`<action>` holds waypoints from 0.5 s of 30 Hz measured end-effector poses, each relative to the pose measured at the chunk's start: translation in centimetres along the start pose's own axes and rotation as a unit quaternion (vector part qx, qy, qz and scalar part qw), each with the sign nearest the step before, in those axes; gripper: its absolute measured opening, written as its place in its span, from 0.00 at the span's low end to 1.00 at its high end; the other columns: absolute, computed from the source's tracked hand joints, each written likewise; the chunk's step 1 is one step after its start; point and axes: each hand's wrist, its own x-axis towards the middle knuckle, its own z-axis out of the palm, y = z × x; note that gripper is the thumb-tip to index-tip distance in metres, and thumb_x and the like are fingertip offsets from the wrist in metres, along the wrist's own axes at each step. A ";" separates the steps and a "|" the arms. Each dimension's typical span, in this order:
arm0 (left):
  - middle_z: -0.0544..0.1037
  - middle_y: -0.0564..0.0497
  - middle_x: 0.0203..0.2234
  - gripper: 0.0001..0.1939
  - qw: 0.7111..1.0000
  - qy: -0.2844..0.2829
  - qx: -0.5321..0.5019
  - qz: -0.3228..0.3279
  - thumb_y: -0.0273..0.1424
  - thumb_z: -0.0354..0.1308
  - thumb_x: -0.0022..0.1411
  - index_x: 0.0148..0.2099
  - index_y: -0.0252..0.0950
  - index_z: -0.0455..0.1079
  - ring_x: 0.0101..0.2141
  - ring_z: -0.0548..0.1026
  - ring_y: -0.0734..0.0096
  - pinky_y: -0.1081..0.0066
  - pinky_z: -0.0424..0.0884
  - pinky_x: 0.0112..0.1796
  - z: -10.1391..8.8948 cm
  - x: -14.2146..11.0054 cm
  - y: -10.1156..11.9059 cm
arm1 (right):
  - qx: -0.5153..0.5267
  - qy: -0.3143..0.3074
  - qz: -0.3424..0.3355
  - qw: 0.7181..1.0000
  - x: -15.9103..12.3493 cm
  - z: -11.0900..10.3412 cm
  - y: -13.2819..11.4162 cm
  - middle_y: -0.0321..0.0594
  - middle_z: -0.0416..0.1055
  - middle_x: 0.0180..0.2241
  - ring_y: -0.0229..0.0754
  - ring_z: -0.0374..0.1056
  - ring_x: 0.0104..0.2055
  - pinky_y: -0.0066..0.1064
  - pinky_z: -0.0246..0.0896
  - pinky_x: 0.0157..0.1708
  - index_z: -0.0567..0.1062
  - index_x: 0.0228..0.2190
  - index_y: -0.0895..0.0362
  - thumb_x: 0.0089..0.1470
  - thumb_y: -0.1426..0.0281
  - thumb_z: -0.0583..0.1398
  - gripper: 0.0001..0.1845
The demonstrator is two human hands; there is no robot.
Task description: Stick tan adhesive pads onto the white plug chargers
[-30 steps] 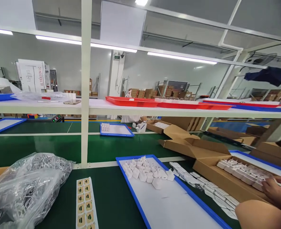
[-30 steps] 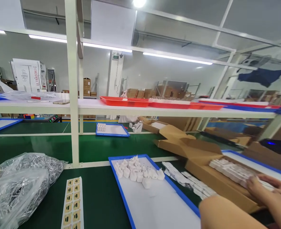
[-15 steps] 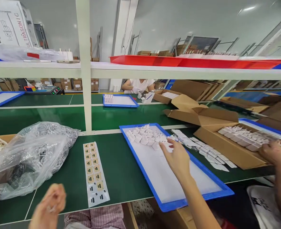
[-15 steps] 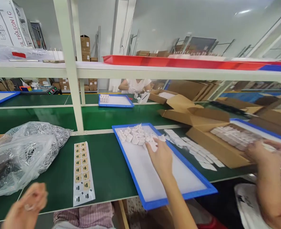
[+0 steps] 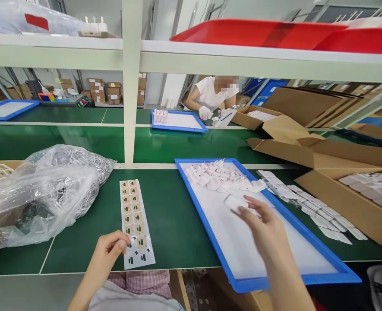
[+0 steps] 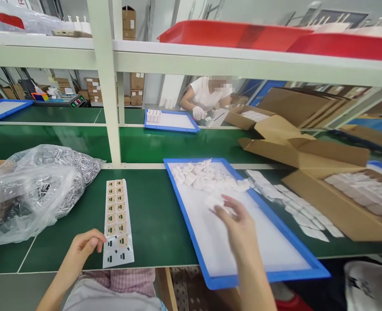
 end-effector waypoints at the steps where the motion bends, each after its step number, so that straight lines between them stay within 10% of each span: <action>1: 0.65 0.53 0.19 0.36 1.000 0.014 0.001 0.016 0.63 0.57 0.64 0.26 0.34 0.75 0.23 0.59 0.71 0.70 0.53 0.28 0.2 0.0 0.3 | 0.049 -0.030 -0.001 0.998 -2.5 0.5 -1.0 0.53 0.79 0.45 0.58 0.79 0.44 0.50 0.76 0.44 0.75 0.47 0.53 0.52 0.46 0.58 0.29; 3: 0.61 0.54 0.19 0.37 0.998 0.034 0.001 0.049 0.64 0.52 0.66 0.24 0.36 0.68 0.24 0.58 0.70 0.69 0.52 0.29 0.8 -0.2 1.0 | 0.296 -0.119 0.031 0.947 -7.7 2.4 -3.6 0.50 0.79 0.43 0.56 0.79 0.41 0.48 0.76 0.40 0.77 0.46 0.51 0.49 0.44 0.63 0.30; 8: 0.62 0.53 0.24 0.28 0.979 0.028 0.023 0.199 0.59 0.58 0.67 0.32 0.39 0.71 0.27 0.59 0.67 0.67 0.54 0.28 1.7 -2.1 3.9 | 0.663 -0.274 0.086 0.692 -16.1 8.2 -10.9 0.39 0.73 0.36 0.48 0.75 0.35 0.42 0.75 0.36 0.79 0.35 0.47 0.35 0.55 0.79 0.25; 15: 0.63 0.53 0.30 0.07 0.967 0.025 0.002 0.253 0.35 0.62 0.70 0.45 0.41 0.67 0.31 0.64 0.67 0.69 0.62 0.31 1.9 -4.9 5.3 | 0.717 -0.320 0.131 0.605 -17.9 9.2 -13.9 0.33 0.66 0.30 0.41 0.70 0.28 0.34 0.72 0.31 0.77 0.31 0.47 0.35 0.58 0.80 0.24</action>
